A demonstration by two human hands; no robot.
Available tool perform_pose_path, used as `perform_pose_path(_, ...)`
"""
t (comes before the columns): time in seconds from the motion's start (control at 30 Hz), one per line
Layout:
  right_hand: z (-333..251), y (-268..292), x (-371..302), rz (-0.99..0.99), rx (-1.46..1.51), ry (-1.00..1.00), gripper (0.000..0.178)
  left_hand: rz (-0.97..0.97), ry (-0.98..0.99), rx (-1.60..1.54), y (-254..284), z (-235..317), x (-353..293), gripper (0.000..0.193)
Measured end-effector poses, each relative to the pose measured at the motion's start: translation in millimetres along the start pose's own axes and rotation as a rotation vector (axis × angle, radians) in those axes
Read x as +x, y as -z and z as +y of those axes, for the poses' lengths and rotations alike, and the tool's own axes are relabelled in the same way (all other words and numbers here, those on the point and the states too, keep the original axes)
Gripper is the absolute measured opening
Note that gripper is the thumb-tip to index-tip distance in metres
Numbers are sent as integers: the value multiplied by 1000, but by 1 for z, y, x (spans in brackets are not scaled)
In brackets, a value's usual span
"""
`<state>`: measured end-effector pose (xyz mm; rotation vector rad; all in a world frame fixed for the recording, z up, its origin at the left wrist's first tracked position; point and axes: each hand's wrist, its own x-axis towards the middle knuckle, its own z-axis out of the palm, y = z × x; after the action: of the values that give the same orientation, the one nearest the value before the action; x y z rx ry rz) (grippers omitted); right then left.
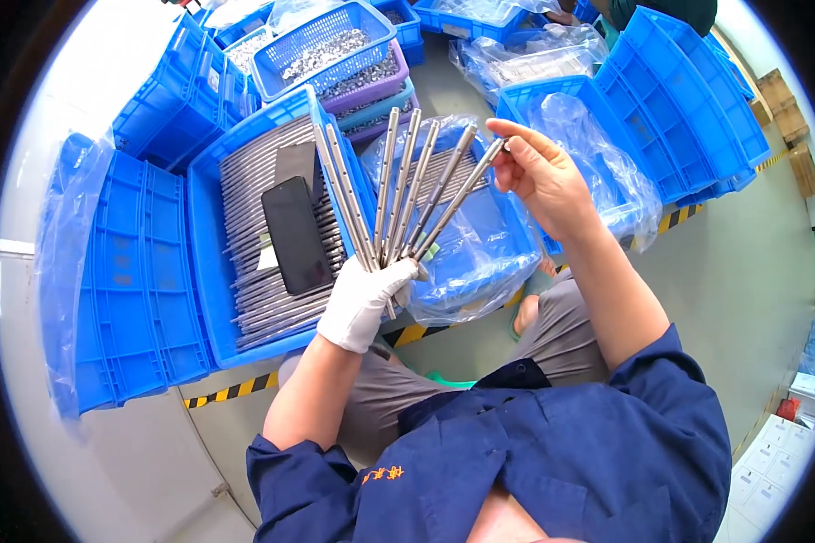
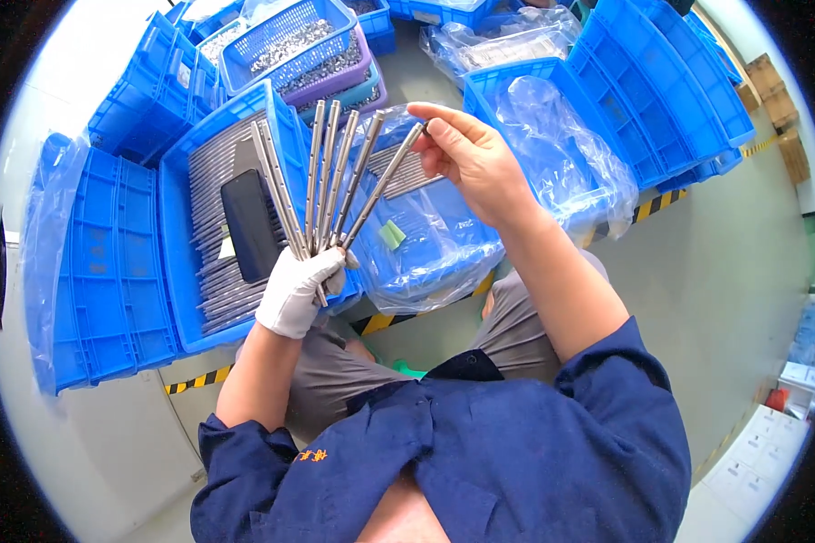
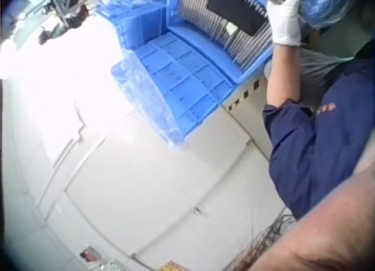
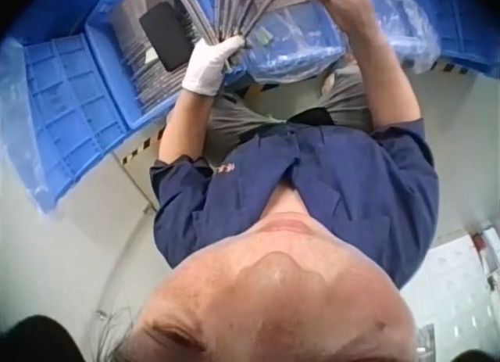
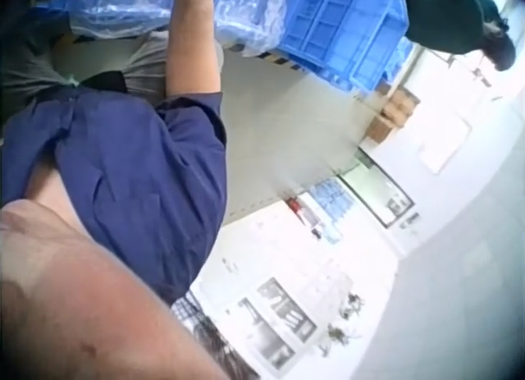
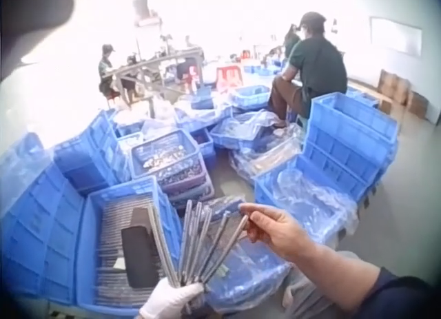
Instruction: Sorting and inspecting metal tubes or rods between plastic crates.
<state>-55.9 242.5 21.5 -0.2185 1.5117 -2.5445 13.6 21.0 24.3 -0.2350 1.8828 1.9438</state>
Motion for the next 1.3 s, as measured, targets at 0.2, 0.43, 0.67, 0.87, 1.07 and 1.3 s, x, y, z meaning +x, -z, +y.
perform_pose_path(0.2,-1,-9,-2,-48,-28,57,29,-19,18,34,2,2,-4,20)
perform_pose_path(0.43,17,-27,-15,197,-917,577,28,-33,24,-33,-2,-2,-8,18)
perform_pose_path(0.67,-16,-4,-4,-162,-141,-127,28,-70,-2,-23,8,-1,-6,17)
perform_pose_path(0.87,35,-30,-20,-249,-204,-433,26,-142,85,-29,4,2,-5,18)
perform_pose_path(1.07,45,-39,-27,-160,-264,-198,21,-49,-58,-132,4,-5,-2,22)
perform_pose_path(1.3,34,-32,-23,-449,-92,-765,21,-135,29,-272,5,-6,-1,28)
